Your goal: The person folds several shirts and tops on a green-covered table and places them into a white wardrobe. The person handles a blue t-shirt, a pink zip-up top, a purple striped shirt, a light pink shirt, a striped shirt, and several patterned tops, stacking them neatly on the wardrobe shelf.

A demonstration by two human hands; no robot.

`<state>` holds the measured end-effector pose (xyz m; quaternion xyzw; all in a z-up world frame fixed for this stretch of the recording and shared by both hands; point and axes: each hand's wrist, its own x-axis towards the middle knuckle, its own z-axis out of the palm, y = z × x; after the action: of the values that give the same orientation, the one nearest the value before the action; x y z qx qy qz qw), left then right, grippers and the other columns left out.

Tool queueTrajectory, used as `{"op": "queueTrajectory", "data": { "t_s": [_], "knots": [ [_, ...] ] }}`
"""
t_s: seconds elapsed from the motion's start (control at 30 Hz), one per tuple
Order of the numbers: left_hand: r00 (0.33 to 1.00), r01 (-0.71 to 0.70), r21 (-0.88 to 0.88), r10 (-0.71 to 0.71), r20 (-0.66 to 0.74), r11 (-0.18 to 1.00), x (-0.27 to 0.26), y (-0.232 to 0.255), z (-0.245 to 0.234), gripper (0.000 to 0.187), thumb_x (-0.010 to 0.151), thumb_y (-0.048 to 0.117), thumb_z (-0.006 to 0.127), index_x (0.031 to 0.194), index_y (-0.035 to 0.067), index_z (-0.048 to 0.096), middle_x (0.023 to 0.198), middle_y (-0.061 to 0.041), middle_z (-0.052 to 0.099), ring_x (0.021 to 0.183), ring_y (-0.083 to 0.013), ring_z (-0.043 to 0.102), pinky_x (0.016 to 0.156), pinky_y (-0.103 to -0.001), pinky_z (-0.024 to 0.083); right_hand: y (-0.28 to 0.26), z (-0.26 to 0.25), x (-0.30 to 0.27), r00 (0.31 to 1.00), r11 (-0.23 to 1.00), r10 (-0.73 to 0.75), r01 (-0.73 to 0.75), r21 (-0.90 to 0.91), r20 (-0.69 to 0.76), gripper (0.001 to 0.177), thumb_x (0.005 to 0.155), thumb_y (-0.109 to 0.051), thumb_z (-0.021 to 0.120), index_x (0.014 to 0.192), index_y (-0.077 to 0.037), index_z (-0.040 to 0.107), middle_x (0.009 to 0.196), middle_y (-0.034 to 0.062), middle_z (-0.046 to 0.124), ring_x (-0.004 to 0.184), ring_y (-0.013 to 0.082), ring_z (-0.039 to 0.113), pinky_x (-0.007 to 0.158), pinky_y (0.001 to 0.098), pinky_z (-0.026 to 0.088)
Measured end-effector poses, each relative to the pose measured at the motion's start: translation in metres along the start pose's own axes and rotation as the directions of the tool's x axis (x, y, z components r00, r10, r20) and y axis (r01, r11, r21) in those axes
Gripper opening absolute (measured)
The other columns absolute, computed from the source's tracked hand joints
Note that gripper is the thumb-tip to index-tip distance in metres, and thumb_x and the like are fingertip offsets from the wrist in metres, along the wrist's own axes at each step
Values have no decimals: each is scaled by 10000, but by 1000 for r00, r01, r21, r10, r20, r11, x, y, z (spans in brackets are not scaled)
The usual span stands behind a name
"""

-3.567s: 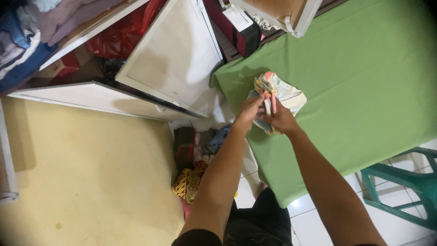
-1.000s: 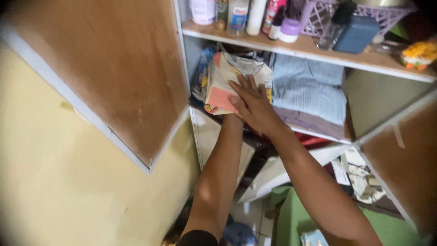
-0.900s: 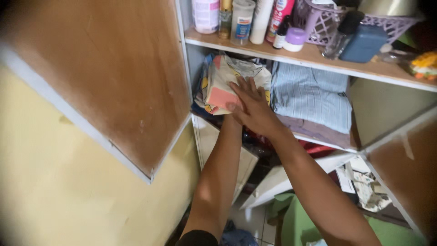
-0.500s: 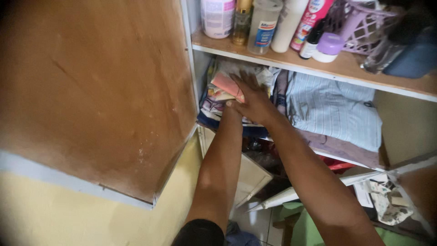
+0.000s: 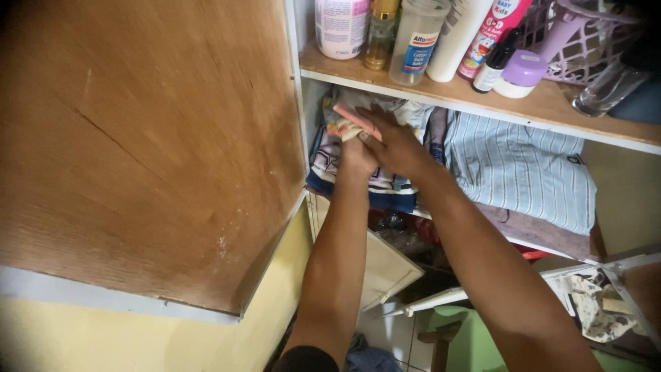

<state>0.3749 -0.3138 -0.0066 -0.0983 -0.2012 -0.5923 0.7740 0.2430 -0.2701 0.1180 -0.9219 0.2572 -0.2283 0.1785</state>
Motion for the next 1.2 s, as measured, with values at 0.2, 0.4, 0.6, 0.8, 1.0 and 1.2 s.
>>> {"op": "queueTrajectory", "data": {
  "t_s": [0.2, 0.4, 0.6, 0.8, 1.0, 1.2],
  "knots": [
    [848, -251, 390, 396, -353, 886, -75, 18, 87, 516, 1106, 426, 368, 1441, 57, 502, 1434, -123, 522, 1352, -267, 470, 1140, -437, 367, -6, 4, -2, 993, 990, -21, 36, -135, 116, 631, 977, -367, 621, 1556, -220, 416, 1651, 199, 326, 1530, 420, 269, 1127, 747, 196],
    [713, -158, 962, 700, -44, 221, -147, -6, 161, 592, 1106, 260, 395, 1599, -48, 288, 1717, -186, 270, 1615, -305, 203, 1292, -426, 157, -31, 31, -16, 986, 927, 63, -1, -375, 153, 769, 901, -486, 664, 1550, -201, 366, 1646, 197, 230, 1526, 445, 158, 1136, 757, 113],
    [818, -67, 961, 536, 206, -267, -143, -6, 158, 534, 1124, 230, 452, 1556, -79, 392, 1710, -268, 244, 1631, -374, 169, 1319, -449, 147, -32, 25, -24, 990, 931, 34, 18, -364, 137, 783, 932, -319, 606, 1633, -233, 267, 1715, 172, 128, 1578, 402, 69, 1184, 705, 78],
    [851, -16, 918, 476, 221, -397, -134, -14, 145, 508, 1097, 240, 496, 1496, -75, 476, 1656, -290, 347, 1603, -408, 226, 1302, -464, 201, -39, 9, -52, 989, 954, 82, -43, -297, 122, 762, 956, -310, 582, 1627, -214, 233, 1703, 182, 120, 1568, 395, 50, 1192, 703, 64],
    [884, -26, 932, 428, 190, -361, -153, -39, 162, 545, 1098, 258, 474, 1533, -67, 431, 1648, -286, 354, 1586, -419, 253, 1295, -461, 211, -40, -11, -85, 994, 931, 81, -48, -361, 77, 716, 944, -259, 575, 1599, -159, 304, 1699, 179, 155, 1575, 381, 79, 1188, 713, 75],
    [903, -43, 950, 394, 169, -308, -180, -73, 192, 541, 1101, 275, 479, 1529, -54, 442, 1643, -280, 362, 1580, -413, 280, 1297, -460, 219, -51, -37, -132, 999, 937, 48, -47, -347, -5, 653, 990, -215, 537, 1609, -110, 353, 1708, 198, 198, 1584, 392, 120, 1196, 715, 99]
  ]
}}
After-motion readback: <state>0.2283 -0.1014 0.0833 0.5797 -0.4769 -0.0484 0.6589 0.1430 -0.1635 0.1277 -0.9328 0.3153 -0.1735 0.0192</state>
